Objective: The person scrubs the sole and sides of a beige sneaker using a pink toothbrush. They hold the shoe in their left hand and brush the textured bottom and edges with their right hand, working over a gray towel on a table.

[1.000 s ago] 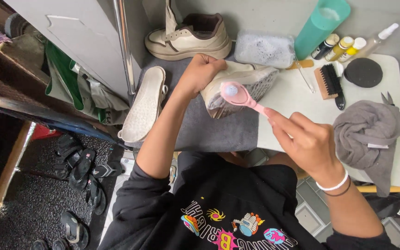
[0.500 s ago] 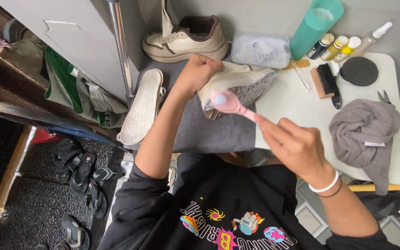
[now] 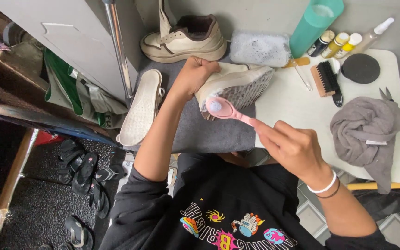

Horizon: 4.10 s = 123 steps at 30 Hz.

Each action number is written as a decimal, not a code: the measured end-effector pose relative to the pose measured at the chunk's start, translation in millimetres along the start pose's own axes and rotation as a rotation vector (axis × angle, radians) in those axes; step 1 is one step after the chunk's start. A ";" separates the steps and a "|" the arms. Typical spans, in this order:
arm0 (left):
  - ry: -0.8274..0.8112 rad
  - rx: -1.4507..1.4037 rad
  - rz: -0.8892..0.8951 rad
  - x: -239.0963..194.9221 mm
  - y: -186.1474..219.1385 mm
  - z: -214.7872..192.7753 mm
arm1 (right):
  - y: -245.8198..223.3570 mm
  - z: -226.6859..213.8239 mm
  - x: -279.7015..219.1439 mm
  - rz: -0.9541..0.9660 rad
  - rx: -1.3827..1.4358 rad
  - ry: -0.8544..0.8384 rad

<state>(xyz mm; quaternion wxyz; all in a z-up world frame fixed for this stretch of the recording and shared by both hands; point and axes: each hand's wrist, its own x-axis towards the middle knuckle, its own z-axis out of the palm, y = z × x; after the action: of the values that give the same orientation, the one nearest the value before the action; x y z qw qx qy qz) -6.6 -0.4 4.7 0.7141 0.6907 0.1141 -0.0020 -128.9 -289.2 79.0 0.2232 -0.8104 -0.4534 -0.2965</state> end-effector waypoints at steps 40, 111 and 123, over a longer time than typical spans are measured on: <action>-0.230 0.603 0.405 -112.0 79.6 84.4 | -29.2 -142.8 -16.9 0.319 -0.195 -0.469; -0.201 0.532 0.377 -119.8 71.8 81.6 | -44.1 -133.0 -24.7 0.268 -0.199 -0.447; -0.088 0.466 0.418 -115.5 33.2 56.5 | -26.8 -103.3 -20.0 0.411 0.107 -0.402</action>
<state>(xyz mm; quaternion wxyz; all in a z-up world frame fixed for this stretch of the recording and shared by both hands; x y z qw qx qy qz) -104.8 -72.5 57.8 0.5256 0.8436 -0.0648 0.0888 -189.1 -353.3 142.7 0.2270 -0.9147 -0.3299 -0.0543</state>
